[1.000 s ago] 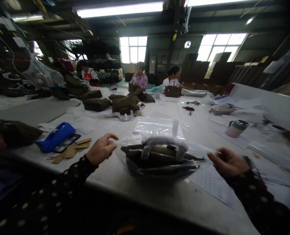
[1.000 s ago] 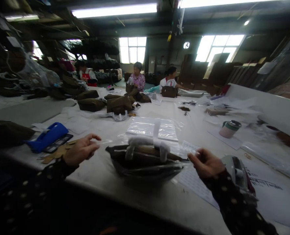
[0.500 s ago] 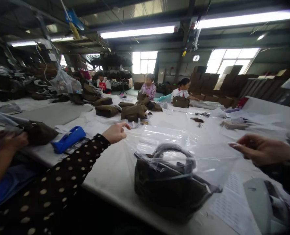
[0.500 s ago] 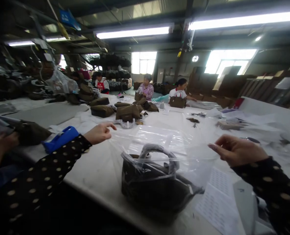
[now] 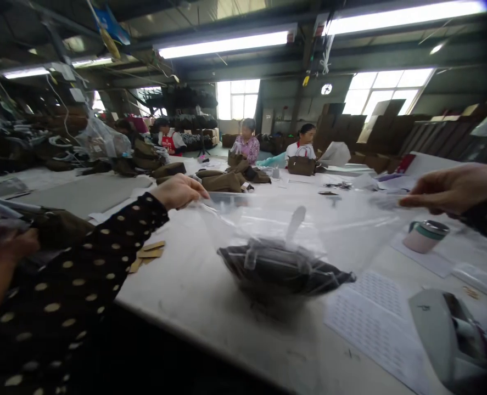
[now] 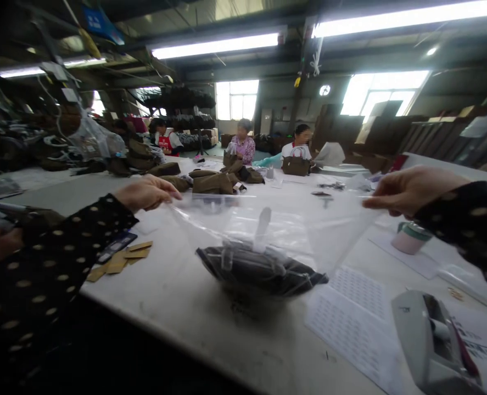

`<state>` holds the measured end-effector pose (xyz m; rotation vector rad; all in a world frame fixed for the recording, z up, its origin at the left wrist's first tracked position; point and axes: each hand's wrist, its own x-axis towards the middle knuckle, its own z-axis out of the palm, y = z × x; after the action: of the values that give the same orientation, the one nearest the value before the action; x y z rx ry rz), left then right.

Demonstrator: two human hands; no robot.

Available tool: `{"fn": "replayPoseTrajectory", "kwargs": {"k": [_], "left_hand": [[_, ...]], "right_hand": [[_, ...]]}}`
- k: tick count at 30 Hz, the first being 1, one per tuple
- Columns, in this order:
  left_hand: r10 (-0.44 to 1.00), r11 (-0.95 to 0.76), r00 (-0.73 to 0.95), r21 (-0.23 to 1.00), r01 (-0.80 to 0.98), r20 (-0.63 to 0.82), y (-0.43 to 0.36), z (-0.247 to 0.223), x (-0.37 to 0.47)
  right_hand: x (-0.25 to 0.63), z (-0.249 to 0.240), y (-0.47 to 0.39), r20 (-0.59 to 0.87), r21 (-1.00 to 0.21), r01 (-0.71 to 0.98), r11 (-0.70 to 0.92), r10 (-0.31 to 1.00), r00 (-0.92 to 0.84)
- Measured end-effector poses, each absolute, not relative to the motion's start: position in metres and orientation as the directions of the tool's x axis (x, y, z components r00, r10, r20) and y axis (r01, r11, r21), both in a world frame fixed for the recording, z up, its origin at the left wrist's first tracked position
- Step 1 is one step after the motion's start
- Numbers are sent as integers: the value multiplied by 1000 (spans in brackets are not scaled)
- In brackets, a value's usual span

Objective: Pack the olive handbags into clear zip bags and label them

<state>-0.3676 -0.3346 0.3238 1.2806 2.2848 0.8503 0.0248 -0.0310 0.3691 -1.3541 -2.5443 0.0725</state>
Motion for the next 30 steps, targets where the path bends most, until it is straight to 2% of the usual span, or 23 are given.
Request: {"fn": "replayPoseTrajectory", "kwargs": {"k": [2, 4, 6, 8, 10, 11, 13, 14, 16, 17, 18, 19, 24, 28, 30], "left_hand": [[855, 374, -518, 688, 621, 2, -335, 326, -368], [856, 379, -516, 672, 636, 5, -338, 332, -369], [879, 380, -477, 606, 699, 0, -340, 337, -369], [909, 360, -416, 494, 791, 4, -342, 339, -368], [931, 333, -366, 402, 853, 7, -340, 339, -366], [935, 325, -354, 373, 869, 9, -337, 338, -365], [937, 318, -347, 307, 897, 44, -330, 335, -362], [936, 314, -343, 260, 913, 76, -324, 333, -360], [939, 288, -313, 172, 942, 144, -312, 330, -358], [941, 269, -293, 150, 951, 170, -306, 328, -357], [943, 249, -275, 150, 957, 186, -299, 326, -357], [944, 234, -266, 175, 956, 193, -294, 325, -357], [905, 278, -387, 443, 852, 175, -274, 321, -359], [880, 320, -450, 511, 798, 151, -265, 318, -362], [880, 325, -457, 541, 776, 127, -261, 318, -366]], "right_hand": [[12, 384, -51, -4, -23, 888, 460, 888, -460], [6, 397, -57, 30, 25, 909, 416, 908, -417], [7, 404, -54, 51, -5, 911, 412, 910, -412], [11, 403, -45, -44, 7, 904, 427, 903, -427], [16, 393, -38, -81, 80, 881, 466, 884, -460], [18, 386, -38, -32, 136, 871, 472, 881, -473], [19, 366, -46, 232, 231, 843, 485, 814, -532], [17, 354, -55, 392, 249, 804, 540, 703, -593], [6, 326, -81, 595, 274, 592, 758, 350, -724], [-2, 311, -95, 592, 266, 398, 878, 177, -786], [-12, 296, -109, 527, 248, 239, 939, 76, -846], [-22, 282, -120, 455, 227, 156, 961, 37, -890], [-67, 249, -128, 193, 26, 286, 958, 276, -942], [-85, 254, -110, 140, -114, 176, 978, 191, -971], [-94, 256, -102, -62, -281, 172, 944, 161, -985]]}}
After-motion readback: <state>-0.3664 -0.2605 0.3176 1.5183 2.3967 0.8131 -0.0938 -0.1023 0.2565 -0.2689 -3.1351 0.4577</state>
